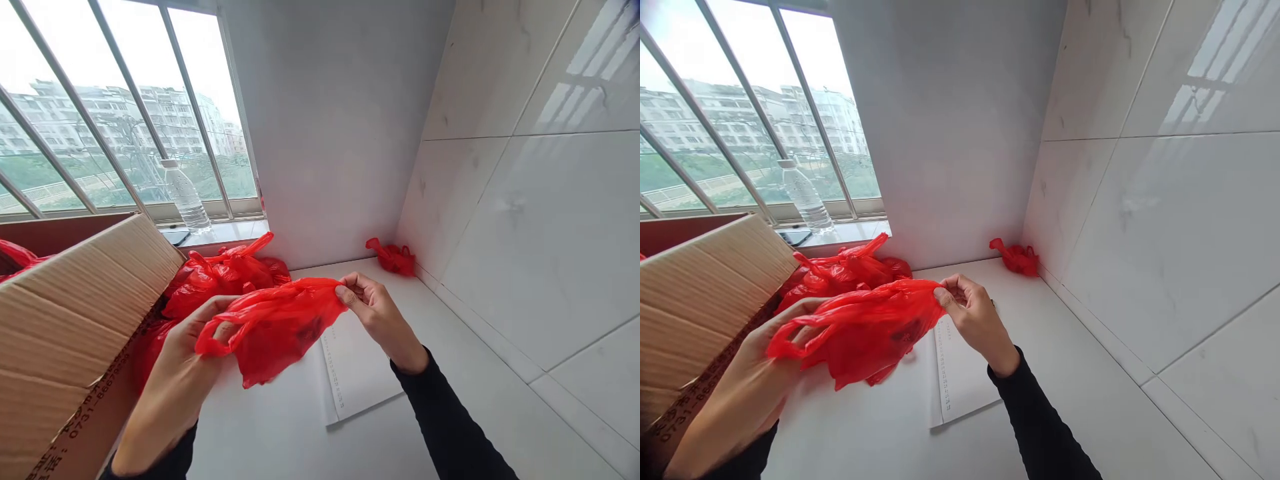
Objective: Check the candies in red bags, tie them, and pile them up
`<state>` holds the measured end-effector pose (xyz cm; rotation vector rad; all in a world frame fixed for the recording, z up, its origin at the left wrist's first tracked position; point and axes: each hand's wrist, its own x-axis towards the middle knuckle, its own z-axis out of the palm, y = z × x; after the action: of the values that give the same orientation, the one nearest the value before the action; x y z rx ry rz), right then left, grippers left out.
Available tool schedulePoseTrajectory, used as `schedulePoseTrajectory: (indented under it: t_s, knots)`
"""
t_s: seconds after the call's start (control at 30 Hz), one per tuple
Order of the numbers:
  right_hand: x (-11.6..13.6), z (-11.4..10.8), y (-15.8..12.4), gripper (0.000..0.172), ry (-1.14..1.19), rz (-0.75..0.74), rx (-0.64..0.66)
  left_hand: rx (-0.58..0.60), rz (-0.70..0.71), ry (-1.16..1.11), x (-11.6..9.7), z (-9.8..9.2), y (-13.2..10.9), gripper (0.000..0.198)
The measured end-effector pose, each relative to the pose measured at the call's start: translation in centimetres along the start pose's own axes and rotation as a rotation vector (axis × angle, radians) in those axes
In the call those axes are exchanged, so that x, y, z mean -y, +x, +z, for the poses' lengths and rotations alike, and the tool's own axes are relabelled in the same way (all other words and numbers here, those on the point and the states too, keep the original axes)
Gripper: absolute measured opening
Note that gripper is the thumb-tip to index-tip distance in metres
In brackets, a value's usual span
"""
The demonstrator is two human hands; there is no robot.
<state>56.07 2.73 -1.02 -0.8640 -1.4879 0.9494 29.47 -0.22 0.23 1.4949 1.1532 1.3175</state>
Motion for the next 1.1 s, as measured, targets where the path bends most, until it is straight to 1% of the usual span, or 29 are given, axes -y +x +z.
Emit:
schedulePoseTrajectory:
  t_s: [0.07,0.1,0.17,0.2,0.27,0.33,0.4,0.47,0.53,0.6,0.63,0.67,0.7,0.77,0.83,0.87,0.93,1.0,1.07,1.1]
  knots:
    - [0.0,0.4,-0.1,0.023,0.002,-0.004,0.011,0.071,0.001,0.021,-0.6,1.1,-0.3,0.047]
    - [-0.1,0.5,-0.2,0.023,-0.001,-0.006,0.014,0.120,0.001,0.028,-0.9,1.7,-0.5,0.048]
    - [-0.1,0.3,-0.2,0.022,-0.011,-0.004,0.005,0.198,0.001,0.039,-1.4,2.5,-0.6,0.044]
    - [-0.1,-0.1,-0.1,0.021,-0.014,0.006,-0.009,0.219,-0.004,0.056,-1.5,2.6,-0.6,0.039]
    - [-0.1,-1.2,0.1,0.021,-0.019,0.047,-0.056,0.188,-0.015,0.093,-1.6,2.2,-0.5,0.031]
    - [0.1,-2.4,0.2,0.027,-0.041,0.085,-0.102,0.109,-0.028,0.106,-1.4,1.6,-0.3,0.028]
    - [0.4,-3.0,0.1,0.028,-0.072,0.116,-0.092,0.042,-0.022,0.092,-1.1,1.3,-0.2,0.030]
    - [0.6,-2.8,-0.1,0.025,-0.123,0.161,0.019,0.048,0.008,0.067,-0.8,1.6,0.0,0.033]
    - [0.6,-2.0,-0.4,0.028,-0.225,0.187,0.193,0.089,0.045,0.059,-0.5,2.1,0.1,0.035]
    - [0.6,-1.3,-0.7,0.031,-0.323,0.154,0.354,0.136,0.059,0.072,-0.2,2.3,0.2,0.037]
    - [0.6,-1.2,-0.7,0.033,-0.352,0.118,0.398,0.151,0.057,0.090,-0.1,2.2,0.3,0.037]
    - [0.6,-1.2,-0.7,0.034,-0.363,0.077,0.402,0.152,0.051,0.119,-0.1,1.8,0.4,0.037]
    - [0.6,-1.5,-0.7,0.035,-0.363,0.038,0.367,0.135,0.042,0.155,0.0,1.4,0.4,0.034]
    - [0.7,-2.3,-0.4,0.033,-0.361,-0.016,0.231,0.066,0.026,0.224,0.1,0.3,0.5,0.030]
    - [0.7,-3.1,-0.2,0.032,-0.336,-0.026,0.137,0.016,0.032,0.285,0.1,-0.4,0.6,0.031]
    - [0.6,-3.3,-0.1,0.031,-0.310,-0.018,0.130,0.015,0.040,0.317,0.2,-0.4,0.6,0.033]
    - [0.3,-3.1,0.0,0.026,-0.266,0.005,0.164,0.070,0.054,0.369,0.5,0.1,0.5,0.037]
    - [0.0,-2.5,-0.1,0.021,-0.277,0.048,0.196,0.179,0.077,0.450,1.0,1.0,0.5,0.038]
    - [-0.3,-1.8,-0.2,0.025,-0.344,0.100,0.210,0.274,0.124,0.540,1.7,1.9,0.5,0.039]
    - [-0.4,-1.6,-0.3,0.029,-0.379,0.117,0.210,0.303,0.152,0.585,2.0,2.2,0.5,0.041]
